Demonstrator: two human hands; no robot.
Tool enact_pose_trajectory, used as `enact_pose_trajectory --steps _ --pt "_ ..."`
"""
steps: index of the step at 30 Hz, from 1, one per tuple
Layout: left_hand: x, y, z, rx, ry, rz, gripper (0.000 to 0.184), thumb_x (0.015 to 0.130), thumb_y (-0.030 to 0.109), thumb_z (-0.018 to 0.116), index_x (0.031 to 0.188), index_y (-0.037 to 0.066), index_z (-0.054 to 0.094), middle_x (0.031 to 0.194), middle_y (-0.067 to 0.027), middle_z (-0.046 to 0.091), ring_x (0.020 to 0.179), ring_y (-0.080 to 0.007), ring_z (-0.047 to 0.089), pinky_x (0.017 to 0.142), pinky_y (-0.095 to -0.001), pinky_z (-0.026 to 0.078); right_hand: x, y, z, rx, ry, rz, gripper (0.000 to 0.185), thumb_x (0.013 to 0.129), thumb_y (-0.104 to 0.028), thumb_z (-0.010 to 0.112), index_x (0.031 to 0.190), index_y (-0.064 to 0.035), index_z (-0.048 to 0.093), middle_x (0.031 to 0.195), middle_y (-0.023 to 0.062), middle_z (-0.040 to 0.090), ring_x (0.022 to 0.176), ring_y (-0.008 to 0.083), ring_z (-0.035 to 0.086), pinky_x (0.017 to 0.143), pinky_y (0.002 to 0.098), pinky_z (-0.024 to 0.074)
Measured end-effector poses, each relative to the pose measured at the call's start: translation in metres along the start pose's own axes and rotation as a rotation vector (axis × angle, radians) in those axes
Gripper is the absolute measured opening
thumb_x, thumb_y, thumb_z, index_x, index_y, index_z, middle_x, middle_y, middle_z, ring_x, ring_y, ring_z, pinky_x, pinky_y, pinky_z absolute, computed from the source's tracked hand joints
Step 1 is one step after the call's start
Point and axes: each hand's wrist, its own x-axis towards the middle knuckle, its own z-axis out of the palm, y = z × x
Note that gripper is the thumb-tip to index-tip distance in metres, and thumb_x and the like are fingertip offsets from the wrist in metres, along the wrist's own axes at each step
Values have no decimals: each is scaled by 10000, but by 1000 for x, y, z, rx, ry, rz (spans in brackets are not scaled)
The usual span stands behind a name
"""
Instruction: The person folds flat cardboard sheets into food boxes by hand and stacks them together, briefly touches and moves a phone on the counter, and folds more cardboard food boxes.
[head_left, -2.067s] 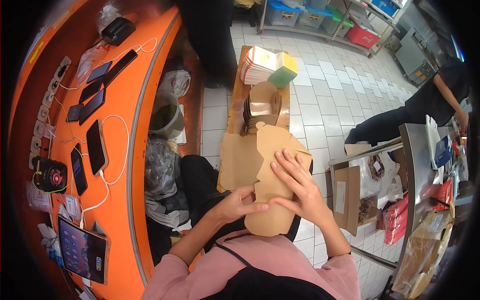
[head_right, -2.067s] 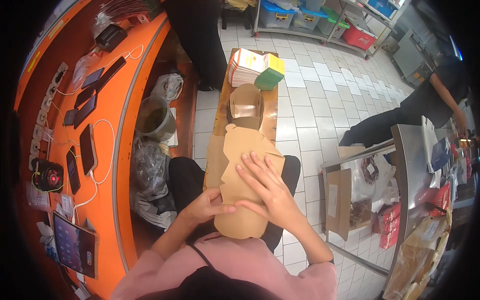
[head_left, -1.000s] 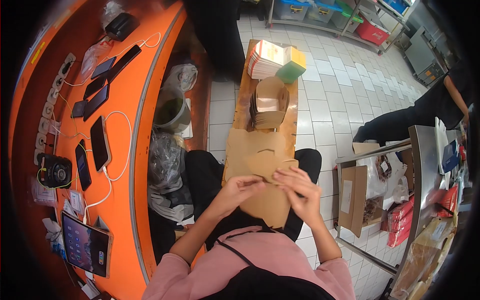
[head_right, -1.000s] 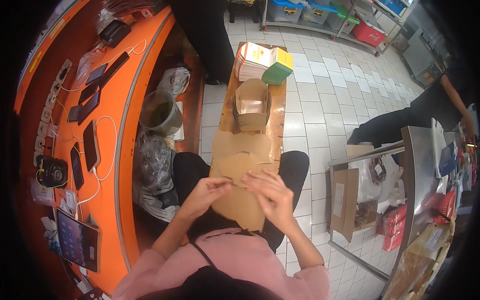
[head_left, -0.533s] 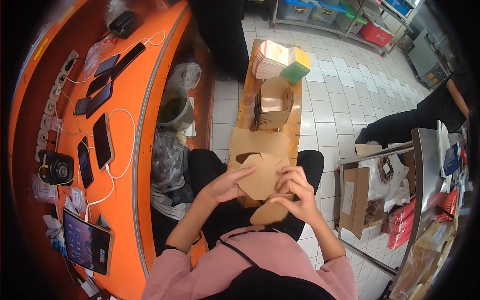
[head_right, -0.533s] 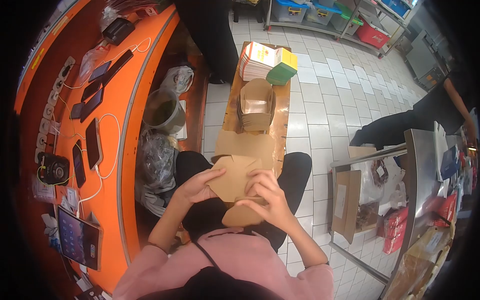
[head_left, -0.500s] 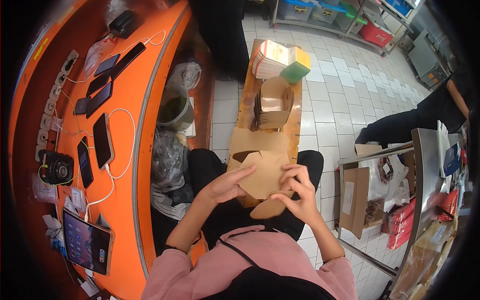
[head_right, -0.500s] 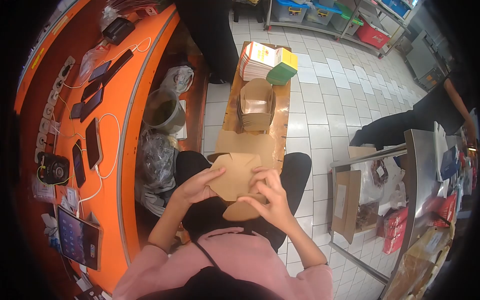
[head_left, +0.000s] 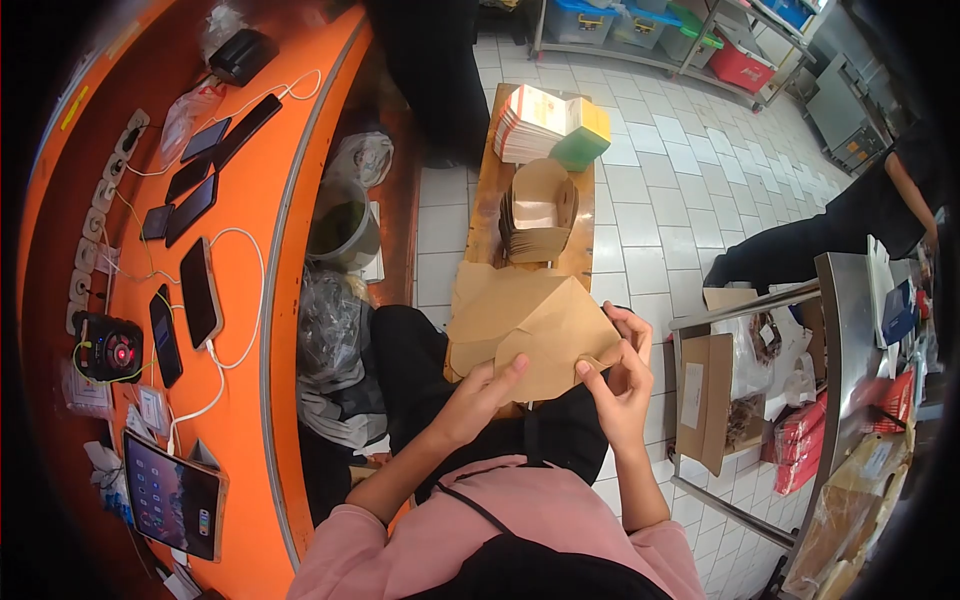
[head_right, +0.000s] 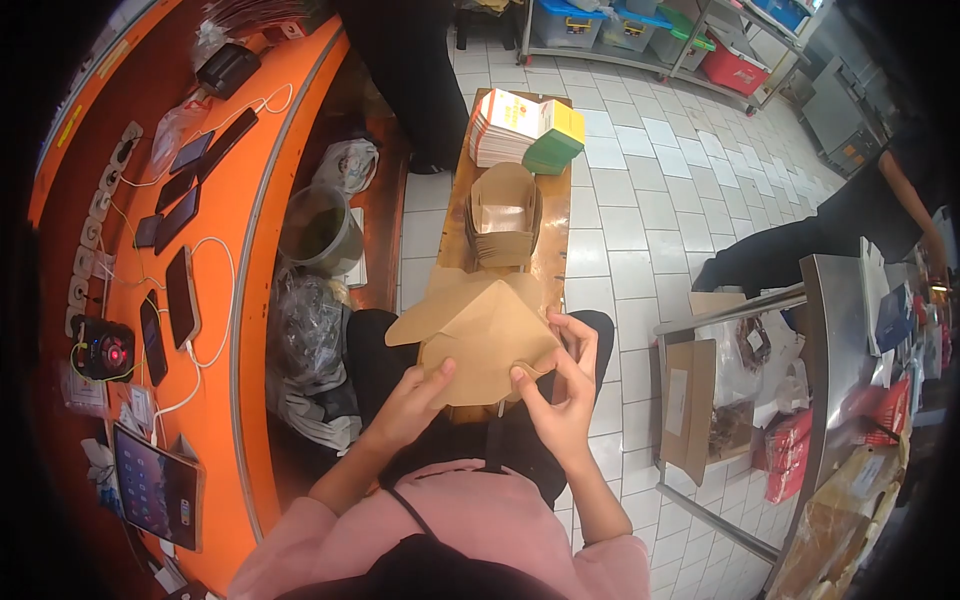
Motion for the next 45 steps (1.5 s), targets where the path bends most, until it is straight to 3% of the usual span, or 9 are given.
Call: enact_pose_trajectory --steps 6,9,12,15,23,29,32,36,45 --pt "-8 1 -2 -291 -36 43 380 905 251 497 1158 -31 477 1064 -52 548 1000 -108 501 852 -246 394 7 -10 -1 72 -72 -7 110 691 36 624 701 27 515 1209 147 357 1213 323 351 1015 429 264" --pt "-13 10 -8 -176 -104 19 408 883 256 535 1169 -27 464 1074 -70 541 1003 -122 509 857 -262 409 9 -8 -2 112 -177 16 122 696 49 616 689 18 498 1217 151 366 1234 319 339 1019 419 265" --pt "-14 14 -5 48 -10 -14 408 873 261 557 1155 -22 474 1062 -76 544 964 -122 529 808 -261 440 8 -8 3 78 -306 45 141 700 44 621 686 12 485 1220 152 374 1233 314 344 1018 409 269" --pt "-10 21 0 57 121 -60 388 870 244 569 1142 -20 480 1048 -74 552 926 -113 544 768 -247 457 7 -10 4 21 -318 10 138 702 36 630 686 17 494 1216 159 381 1219 325 370 1006 404 288" --pt "-18 17 7 -42 147 6 357 868 216 577 1127 -17 494 1029 -66 562 916 -105 550 764 -243 460 5 -20 -2 -19 -293 -19 124 707 28 630 690 25 508 1201 161 389 1195 320 399 996 395 308" --pt "-17 12 0 59 154 -1 357 858 209 586 1134 -1 498 1040 -66 566 908 -111 560 765 -251 464 11 -23 -6 -146 -507 62 228 711 -60 696 657 2 483 1158 146 408 1121 300 456 901 375 397" --pt "-10 8 -12 -71 100 -65 370 852 207 592 1147 7 493 1053 -72 566 915 -121 568 767 -257 471 12 -23 -4 -272 -526 37 280 700 -121 729 748 -12 476 1130 138 442 1086 289 485 853 382 421" --pt "-16 15 -22 -204 14 -198 402 852 203 588 1184 13 463 1069 -85 559 943 -138 569 772 -266 485 17 -20 -12 -82 -517 116 378 690 -88 737 898 -26 427 1046 115 489 1020 225 507 912 360 429" --pt "-17 12 -15 -36 -10 -113 414 855 208 582 1195 11 450 1080 -98 555 954 -140 567 772 -272 489 20 -21 -8 -80 -654 344 428 752 -135 696 1056 -22 417 1075 114 517 1032 210 525 890 342 447"
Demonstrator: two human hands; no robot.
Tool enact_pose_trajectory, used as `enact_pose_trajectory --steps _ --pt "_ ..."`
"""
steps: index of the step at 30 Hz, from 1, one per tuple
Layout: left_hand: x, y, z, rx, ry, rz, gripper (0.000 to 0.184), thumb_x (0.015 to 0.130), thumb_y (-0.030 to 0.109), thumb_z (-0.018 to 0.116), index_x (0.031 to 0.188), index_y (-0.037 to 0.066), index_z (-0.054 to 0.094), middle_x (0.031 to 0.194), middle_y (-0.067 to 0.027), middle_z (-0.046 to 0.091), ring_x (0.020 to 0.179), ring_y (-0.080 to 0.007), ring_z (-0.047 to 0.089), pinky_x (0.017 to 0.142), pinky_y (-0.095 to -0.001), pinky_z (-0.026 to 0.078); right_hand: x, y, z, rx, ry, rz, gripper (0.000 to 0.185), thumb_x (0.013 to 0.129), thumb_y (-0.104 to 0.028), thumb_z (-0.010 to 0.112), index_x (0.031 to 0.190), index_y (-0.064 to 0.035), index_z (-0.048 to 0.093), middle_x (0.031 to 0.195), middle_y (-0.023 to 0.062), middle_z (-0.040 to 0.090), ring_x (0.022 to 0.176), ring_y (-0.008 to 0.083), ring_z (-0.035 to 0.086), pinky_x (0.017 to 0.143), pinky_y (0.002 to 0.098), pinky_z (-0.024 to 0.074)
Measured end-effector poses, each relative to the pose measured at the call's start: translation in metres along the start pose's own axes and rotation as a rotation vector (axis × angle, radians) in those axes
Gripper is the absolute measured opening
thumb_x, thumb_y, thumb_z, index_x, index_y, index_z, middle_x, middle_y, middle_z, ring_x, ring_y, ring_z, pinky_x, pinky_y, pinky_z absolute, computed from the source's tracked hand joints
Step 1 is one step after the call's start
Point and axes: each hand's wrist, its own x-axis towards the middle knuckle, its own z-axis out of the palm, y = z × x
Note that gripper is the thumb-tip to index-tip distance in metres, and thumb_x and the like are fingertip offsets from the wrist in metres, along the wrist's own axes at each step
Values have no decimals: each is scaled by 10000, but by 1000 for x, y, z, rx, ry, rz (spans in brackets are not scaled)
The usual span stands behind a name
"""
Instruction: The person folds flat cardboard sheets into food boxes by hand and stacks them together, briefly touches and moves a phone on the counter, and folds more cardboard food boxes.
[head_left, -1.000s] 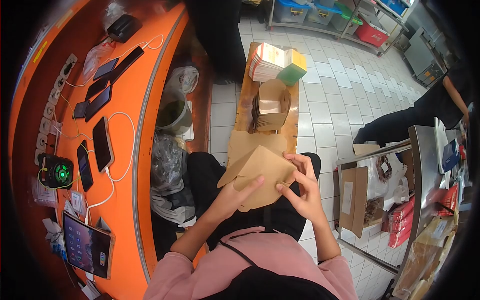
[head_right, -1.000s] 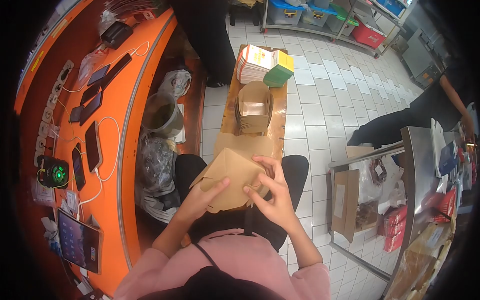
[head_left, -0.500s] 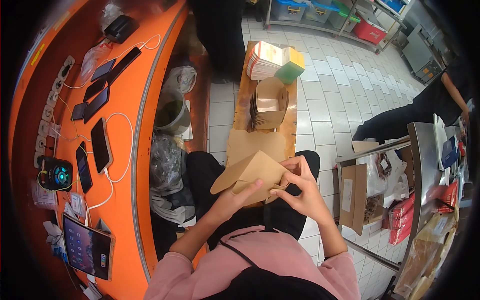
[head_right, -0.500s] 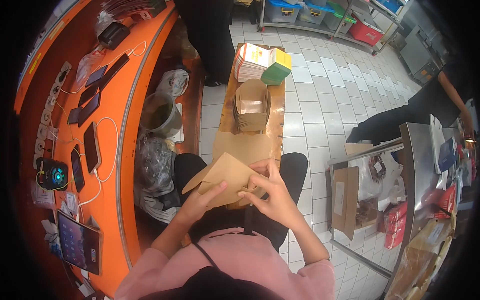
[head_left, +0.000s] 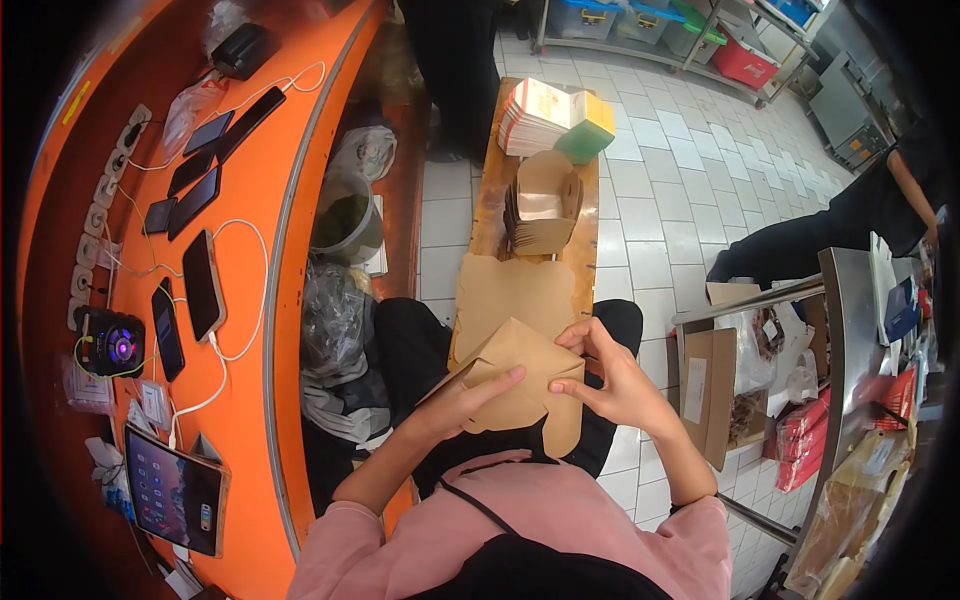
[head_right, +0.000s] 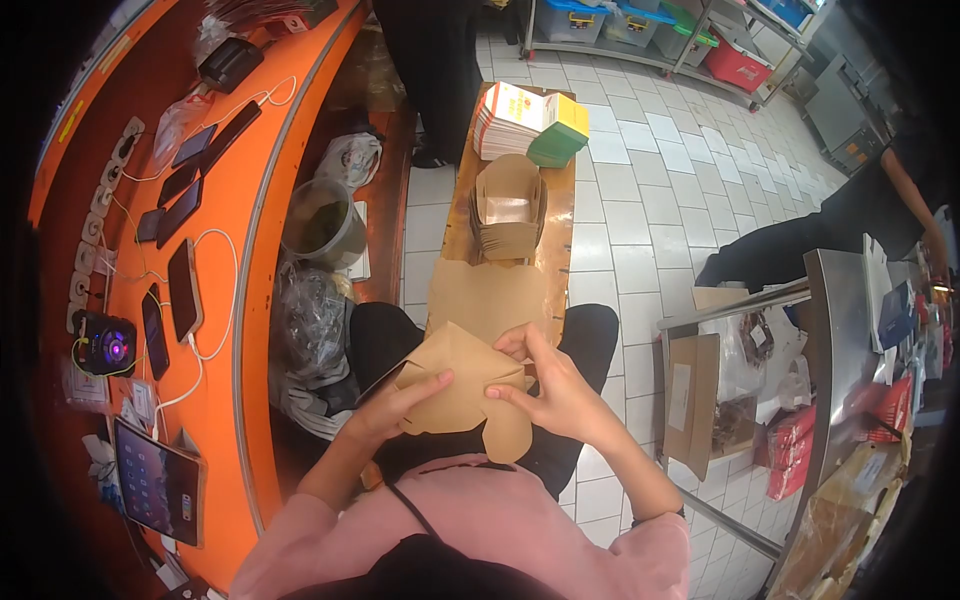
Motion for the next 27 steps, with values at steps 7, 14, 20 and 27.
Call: enact_pose_trajectory --steps 7,14,20,27 --pt "10 -5 -12 -214 -90 -165 411 854 198 580 1188 -2 451 1085 -111 559 962 -160 575 793 -276 491 11 19 -8 83 -145 -11 653 755 -247 698 1290 -38 388 1193 155 514 1104 243 507 939 344 401" --pt "12 -37 -34 -610 -233 -97 387 875 180 508 1200 -16 432 1103 -139 554 994 -205 576 841 -315 481 9 17 -2 106 -268 -9 699 843 -302 588 1371 -36 215 1343 185 349 1256 266 335 1028 360 269" --pt "10 -43 -41 -639 -279 -81 416 869 173 494 1224 -25 409 1127 -161 547 1014 -237 569 859 -350 470 3 20 6 111 -254 -79 707 860 -294 565 1377 -20 169 1370 197 300 1280 266 292 1030 351 249" --pt "16 -11 -36 -76 -184 -146 439 896 241 515 1244 -10 421 1191 -91 519 1043 -150 533 876 -281 442 5 21 12 53 -69 -54 582 831 -179 611 1335 -65 344 1200 162 519 1117 231 493 951 330 362"
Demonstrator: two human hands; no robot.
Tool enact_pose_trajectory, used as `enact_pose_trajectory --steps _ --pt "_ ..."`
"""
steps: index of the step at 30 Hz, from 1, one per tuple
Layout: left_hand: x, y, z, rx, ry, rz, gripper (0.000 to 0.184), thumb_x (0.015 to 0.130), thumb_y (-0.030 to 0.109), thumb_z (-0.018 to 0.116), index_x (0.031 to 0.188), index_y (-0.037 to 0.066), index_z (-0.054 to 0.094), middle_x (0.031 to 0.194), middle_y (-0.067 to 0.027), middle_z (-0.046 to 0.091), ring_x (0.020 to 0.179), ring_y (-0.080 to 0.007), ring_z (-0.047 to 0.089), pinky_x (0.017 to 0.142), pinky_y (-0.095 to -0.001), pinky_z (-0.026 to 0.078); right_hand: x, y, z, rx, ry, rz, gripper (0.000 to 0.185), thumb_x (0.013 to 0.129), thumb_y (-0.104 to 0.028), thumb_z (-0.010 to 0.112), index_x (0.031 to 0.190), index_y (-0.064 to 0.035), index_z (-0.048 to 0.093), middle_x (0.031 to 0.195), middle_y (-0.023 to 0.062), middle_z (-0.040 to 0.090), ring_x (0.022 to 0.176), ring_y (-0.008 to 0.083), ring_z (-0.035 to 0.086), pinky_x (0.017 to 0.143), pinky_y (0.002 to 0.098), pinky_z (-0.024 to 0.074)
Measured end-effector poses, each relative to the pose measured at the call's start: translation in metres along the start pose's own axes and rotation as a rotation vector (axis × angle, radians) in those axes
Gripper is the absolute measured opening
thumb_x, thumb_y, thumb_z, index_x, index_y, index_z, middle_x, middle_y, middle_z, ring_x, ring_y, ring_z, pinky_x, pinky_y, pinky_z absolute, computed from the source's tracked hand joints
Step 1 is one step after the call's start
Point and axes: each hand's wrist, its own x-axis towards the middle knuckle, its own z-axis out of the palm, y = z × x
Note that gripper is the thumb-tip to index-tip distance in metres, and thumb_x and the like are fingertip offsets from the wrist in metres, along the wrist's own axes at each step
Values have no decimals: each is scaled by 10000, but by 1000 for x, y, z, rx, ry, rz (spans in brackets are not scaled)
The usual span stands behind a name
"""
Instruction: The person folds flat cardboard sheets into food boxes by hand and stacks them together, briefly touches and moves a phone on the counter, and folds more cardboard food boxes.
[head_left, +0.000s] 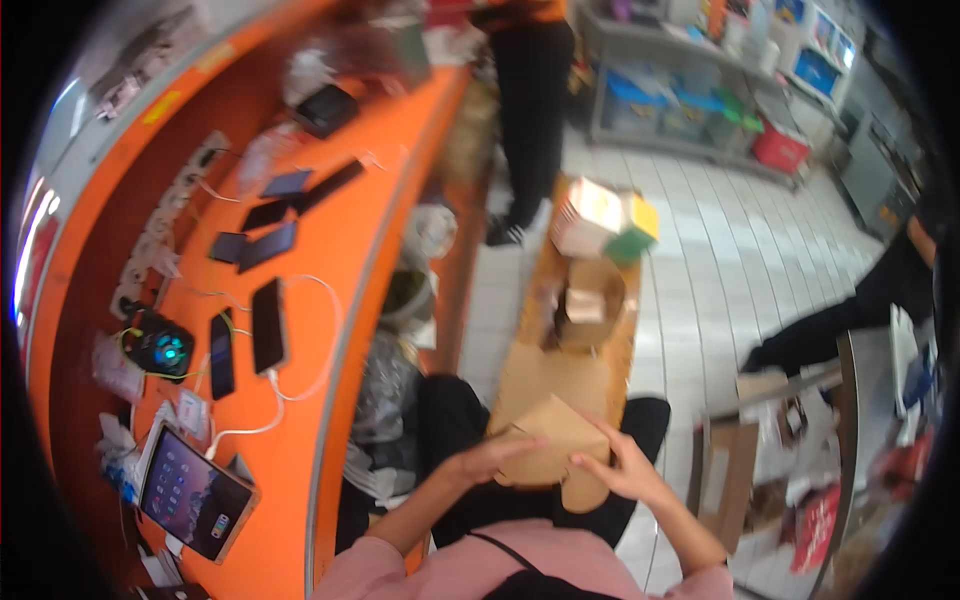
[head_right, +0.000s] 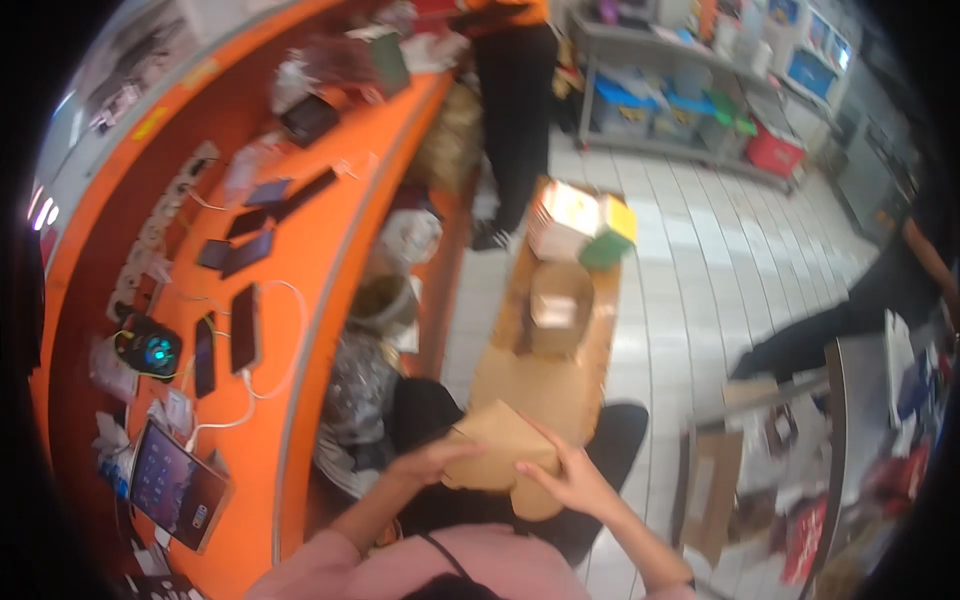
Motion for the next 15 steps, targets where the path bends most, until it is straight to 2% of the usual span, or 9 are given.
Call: enact_pose_trajectory --steps 2,5,8,10,11,13,14,15 --pt "2 9 2 32 -37 17 450 896 252 508 1249 -10 410 1172 -83 524 1027 -136 528 867 -265 431 4 -10 -5 181 -70 112 594 825 -150 614 1344 -65 336 1266 125 471 1168 202 441 981 319 329" --pt "-2 28 5 95 -63 49 449 894 252 502 1251 -4 406 1167 -78 522 1019 -125 526 861 -260 428 15 -16 -20 315 -233 21 634 828 -120 597 1363 -23 271 1375 110 323 1271 194 290 1035 325 242" --pt "-6 30 4 43 -71 55 429 873 188 524 1236 -15 417 1134 -80 540 1007 -138 533 845 -266 435 24 -22 -17 208 -262 -34 652 825 -113 593 1367 -11 246 1370 119 324 1267 211 298 1033 323 244" --pt "-5 25 0 29 -52 107 479 882 254 513 1269 3 383 1172 -99 519 1059 -176 518 885 -291 420 29 -19 -15 207 -278 -45 641 830 -115 573 1367 -19 236 1362 124 328 1260 225 313 1024 315 259" --pt "-4 21 -2 26 -50 108 479 882 254 513 1269 3 383 1172 -99 519 1059 -176 518 885 -291 420 32 -10 -13 303 -240 18 620 840 -121 549 1367 -26 235 1362 124 325 1254 223 322 1018 315 272" --pt "0 7 -7 -396 -115 325 608 863 399 512 1304 20 337 1275 -138 431 1170 -237 440 955 -343 373 37 -4 -13 397 -202 83 600 850 -126 525 1366 -32 234 1361 125 321 1248 222 331 1012 315 285" --pt "6 -2 -6 -396 -115 325 608 863 399 512 1304 20 337 1275 -138 431 1170 -237 440 955 -343 373 38 -4 -13 520 -140 77 569 868 -153 488 1364 -39 234 1357 123 325 1235 219 347 1001 317 302" --pt "16 -12 -3 -532 -298 369 681 834 468 515 1315 27 320 1322 -146 369 1217 -256 379 986 -365 337 40 -4 -13 644 -75 68 540 886 -180 450 1362 -45 233 1352 121 329 1222 216 364 991 319 319"
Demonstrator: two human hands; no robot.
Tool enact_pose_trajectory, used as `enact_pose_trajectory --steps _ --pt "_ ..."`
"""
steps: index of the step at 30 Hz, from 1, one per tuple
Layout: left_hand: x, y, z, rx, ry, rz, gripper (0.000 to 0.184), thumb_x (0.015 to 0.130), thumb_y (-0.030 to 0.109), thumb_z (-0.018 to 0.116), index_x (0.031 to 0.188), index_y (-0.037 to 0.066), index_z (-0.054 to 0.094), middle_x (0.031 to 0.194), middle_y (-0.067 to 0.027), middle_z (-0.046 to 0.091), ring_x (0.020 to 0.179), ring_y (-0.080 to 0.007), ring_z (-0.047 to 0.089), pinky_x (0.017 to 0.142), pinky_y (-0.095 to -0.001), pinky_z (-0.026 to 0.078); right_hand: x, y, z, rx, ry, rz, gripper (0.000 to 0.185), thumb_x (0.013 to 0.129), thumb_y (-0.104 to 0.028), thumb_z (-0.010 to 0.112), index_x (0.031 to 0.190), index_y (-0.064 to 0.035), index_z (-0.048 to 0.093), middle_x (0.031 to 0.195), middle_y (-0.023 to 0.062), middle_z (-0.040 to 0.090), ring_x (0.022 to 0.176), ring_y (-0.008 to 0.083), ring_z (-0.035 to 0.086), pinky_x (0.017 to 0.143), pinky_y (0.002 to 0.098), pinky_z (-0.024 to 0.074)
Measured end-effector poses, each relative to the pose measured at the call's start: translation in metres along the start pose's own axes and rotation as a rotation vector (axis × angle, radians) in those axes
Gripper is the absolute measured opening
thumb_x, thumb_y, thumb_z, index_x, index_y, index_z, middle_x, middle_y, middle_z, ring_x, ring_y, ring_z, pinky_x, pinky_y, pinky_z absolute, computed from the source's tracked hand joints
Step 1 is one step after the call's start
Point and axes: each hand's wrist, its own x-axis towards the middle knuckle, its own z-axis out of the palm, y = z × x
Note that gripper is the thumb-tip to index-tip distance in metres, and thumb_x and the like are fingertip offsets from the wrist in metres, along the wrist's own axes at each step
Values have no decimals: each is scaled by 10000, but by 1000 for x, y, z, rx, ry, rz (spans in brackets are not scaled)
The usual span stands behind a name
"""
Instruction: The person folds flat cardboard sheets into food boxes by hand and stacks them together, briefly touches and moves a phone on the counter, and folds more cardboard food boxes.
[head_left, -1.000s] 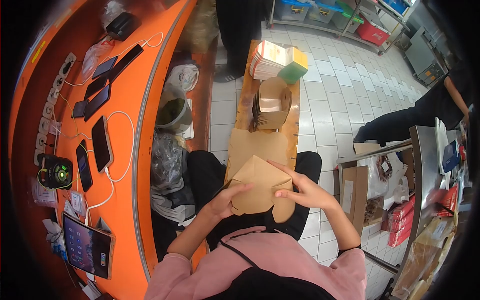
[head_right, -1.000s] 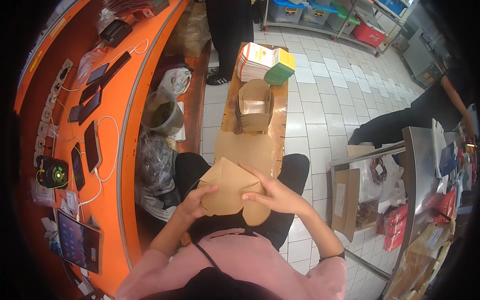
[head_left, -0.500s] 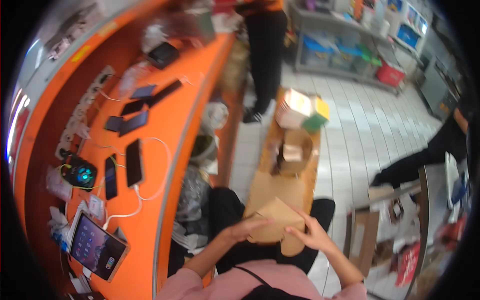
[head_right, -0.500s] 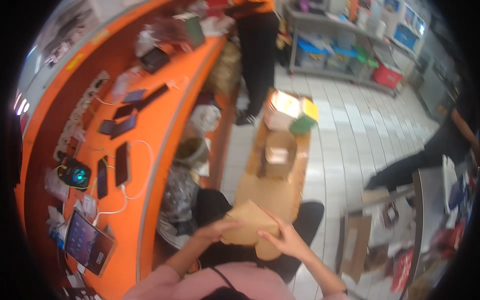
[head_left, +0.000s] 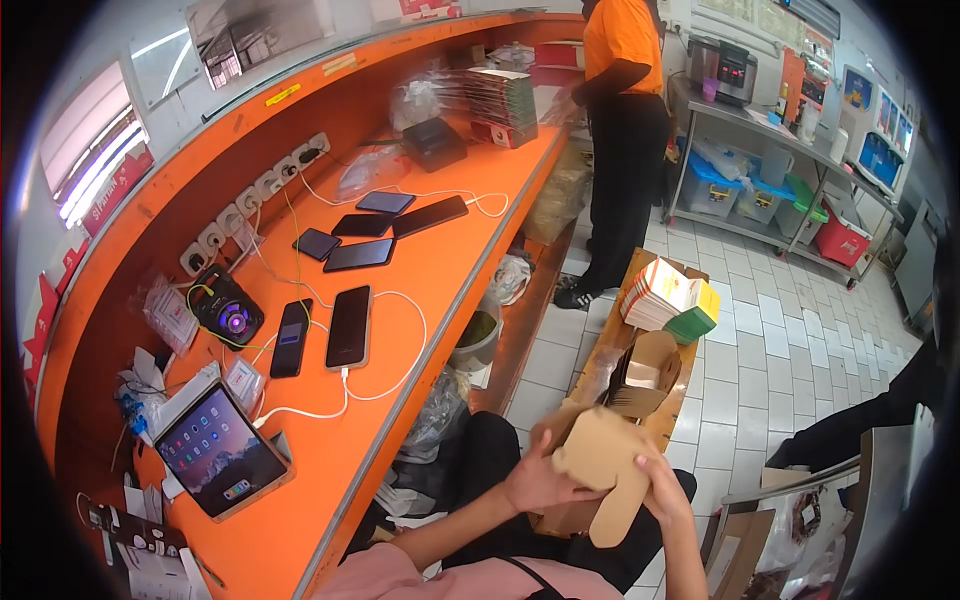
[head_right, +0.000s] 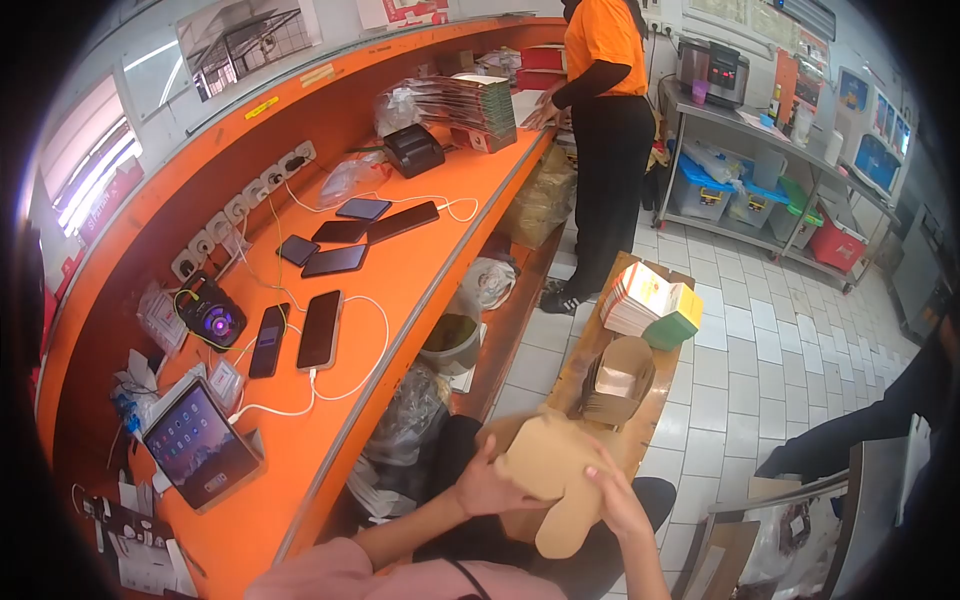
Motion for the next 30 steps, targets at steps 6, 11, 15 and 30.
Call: enact_pose_trajectory --steps 6,11,15,30 --pt "0 -21 37 1667 -22 82 740 784 482 586 1304 22 330 1349 -176 335 1243 -292 352 991 -384 334 18 11 -3 209 333 -119 528 934 -318 364 1378 -94 185 1349 118 326 1211 221 372 974 356 340" --pt "5 6 66 1625 578 -345 462 860 245 574 1207 -18 419 1032 -127 573 962 -161 562 808 -268 455 12 1 5 -253 451 -175 520 935 -351 380 1381 -138 218 1349 84 321 1267 239 291 984 389 329" --pt "6 18 58 897 422 304 320 889 166 533 1143 -22 483 1032 -38 567 945 -101 538 799 -247 448 0 -23 17 -1111 600 -506 696 781 -233 647 1354 -86 280 1374 178 251 1279 354 244 1042 438 218" --pt "-2 14 75 865 446 285 432 819 86 624 1196 -39 453 1096 -72 554 986 -113 531 866 -252 422 -26 -45 59 -1556 287 -689 533 707 -206 689 1201 -114 511 1285 95 422 1224 285 382 1004 520 268"
